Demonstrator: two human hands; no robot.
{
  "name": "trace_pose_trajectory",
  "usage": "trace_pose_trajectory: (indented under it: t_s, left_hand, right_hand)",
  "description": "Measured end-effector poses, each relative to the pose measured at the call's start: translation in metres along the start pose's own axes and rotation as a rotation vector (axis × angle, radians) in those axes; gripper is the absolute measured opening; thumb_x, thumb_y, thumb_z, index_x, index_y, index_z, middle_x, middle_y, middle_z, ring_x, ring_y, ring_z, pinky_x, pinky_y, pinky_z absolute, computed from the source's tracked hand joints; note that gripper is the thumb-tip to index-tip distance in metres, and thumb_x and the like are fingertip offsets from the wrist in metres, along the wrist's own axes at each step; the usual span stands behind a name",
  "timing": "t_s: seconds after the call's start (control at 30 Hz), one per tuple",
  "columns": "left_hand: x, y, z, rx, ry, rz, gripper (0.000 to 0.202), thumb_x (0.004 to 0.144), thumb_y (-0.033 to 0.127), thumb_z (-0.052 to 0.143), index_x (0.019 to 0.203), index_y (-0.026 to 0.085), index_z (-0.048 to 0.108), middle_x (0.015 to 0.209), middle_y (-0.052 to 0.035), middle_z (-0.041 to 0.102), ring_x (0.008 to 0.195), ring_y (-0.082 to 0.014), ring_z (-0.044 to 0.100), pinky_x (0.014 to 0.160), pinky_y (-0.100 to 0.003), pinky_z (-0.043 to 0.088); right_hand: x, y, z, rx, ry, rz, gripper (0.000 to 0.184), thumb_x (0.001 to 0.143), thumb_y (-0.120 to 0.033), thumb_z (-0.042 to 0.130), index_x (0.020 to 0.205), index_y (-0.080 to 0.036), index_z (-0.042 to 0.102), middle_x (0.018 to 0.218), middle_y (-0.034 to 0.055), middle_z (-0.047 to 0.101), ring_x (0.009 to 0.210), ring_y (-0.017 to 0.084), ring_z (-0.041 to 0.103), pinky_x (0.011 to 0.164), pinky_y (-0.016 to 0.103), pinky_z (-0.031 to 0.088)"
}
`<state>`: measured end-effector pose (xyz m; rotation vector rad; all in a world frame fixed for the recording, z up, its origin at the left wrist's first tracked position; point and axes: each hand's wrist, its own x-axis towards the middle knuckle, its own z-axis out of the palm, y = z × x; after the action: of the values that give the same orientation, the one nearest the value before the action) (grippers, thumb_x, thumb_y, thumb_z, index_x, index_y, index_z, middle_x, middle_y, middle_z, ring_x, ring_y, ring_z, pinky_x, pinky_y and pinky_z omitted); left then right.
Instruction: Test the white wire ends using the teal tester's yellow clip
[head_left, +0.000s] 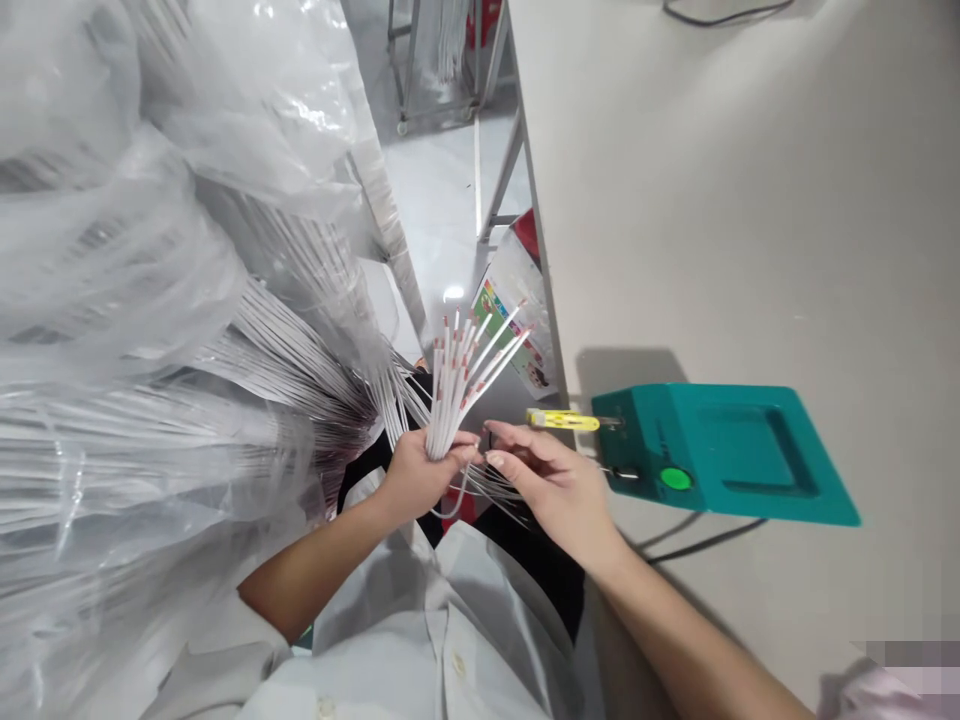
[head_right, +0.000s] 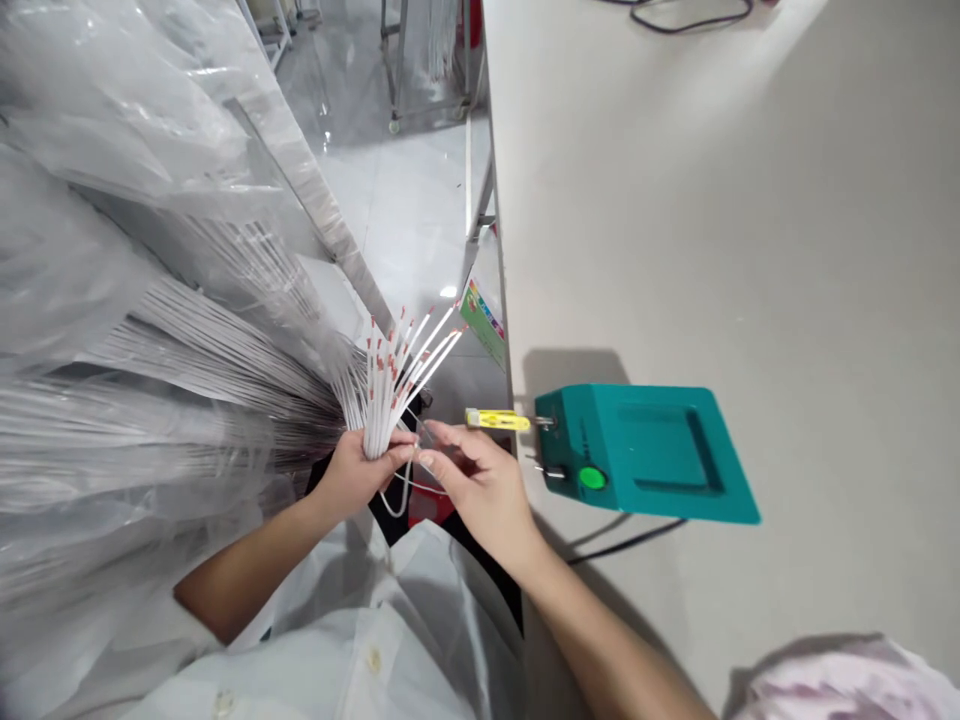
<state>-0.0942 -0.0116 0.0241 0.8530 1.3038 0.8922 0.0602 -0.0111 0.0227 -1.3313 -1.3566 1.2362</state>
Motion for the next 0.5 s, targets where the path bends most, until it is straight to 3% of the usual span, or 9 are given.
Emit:
trace_pose_trajectory:
  t_s: [0.1,0.17,0.23,0.37,0.43,0.5]
  left_hand:
    - [0.002,-0.004,0.001,-0.031,0.116,-0.045,0.035,0.068,0.035,0.070,0.093,0.010,0.069,0.055,0.0007,0.060,0.038,-0.0058,0.043,0.039,-0.020,0.036]
    - [0.002,-0.003,0.002,-0.041,0.133,-0.030,0.036,0.068,0.036,0.070,0.092,0.010,0.068,0.059,-0.0006,0.062,0.038,-0.0055,0.044,0.039,-0.020,0.036]
    - [0.000,-0.001,0.002,-0.020,0.072,-0.008,0.031,0.067,0.037,0.070,0.085,0.011,0.070,0.059,-0.0012,0.062,0.039,-0.0055,0.043,0.040,-0.020,0.036]
    - [-0.006,0.001,0.001,0.073,-0.212,0.008,0.026,0.069,0.038,0.069,0.067,0.013,0.069,0.055,-0.0021,0.061,0.044,-0.0083,0.049,0.044,-0.021,0.040]
    - [-0.008,-0.002,0.001,0.116,-0.307,-0.006,0.027,0.069,0.039,0.070,0.067,0.013,0.068,0.054,-0.0020,0.060,0.048,-0.0102,0.052,0.046,-0.021,0.042]
    - [-0.009,-0.004,0.001,0.115,-0.311,-0.007,0.030,0.069,0.042,0.069,0.076,0.013,0.069,0.057,-0.0025,0.062,0.048,-0.0097,0.052,0.045,-0.020,0.041]
  right_hand:
    - [-0.004,-0.002,-0.003,-0.270,0.077,-0.322,0.023,0.076,-0.022,0.065,0.099,-0.021,0.069,0.082,0.0060,0.065,0.066,0.015,0.060,0.055,0.026,0.051]
    - [-0.005,-0.004,-0.002,-0.307,0.043,-0.418,0.021,0.079,-0.018,0.061,0.097,-0.021,0.069,0.082,0.0063,0.066,0.067,0.014,0.060,0.058,0.027,0.051]
    - [-0.004,-0.006,0.000,-0.276,0.021,-0.394,0.019,0.081,-0.017,0.059,0.097,-0.021,0.069,0.082,0.0058,0.067,0.069,0.014,0.061,0.062,0.027,0.052]
    - [0.002,-0.008,0.002,-0.113,0.030,-0.224,0.012,0.083,-0.023,0.057,0.083,-0.021,0.069,0.078,0.0039,0.067,0.072,0.015,0.062,0.065,0.029,0.052]
    - [0.003,-0.009,0.002,-0.024,0.026,-0.179,0.017,0.082,-0.026,0.059,0.068,-0.020,0.066,0.071,0.0027,0.065,0.069,0.015,0.061,0.063,0.028,0.051]
    - [0.003,-0.011,0.001,0.042,0.033,-0.127,0.023,0.080,-0.029,0.060,0.060,-0.020,0.063,0.065,0.0017,0.062,0.063,0.015,0.058,0.058,0.027,0.050]
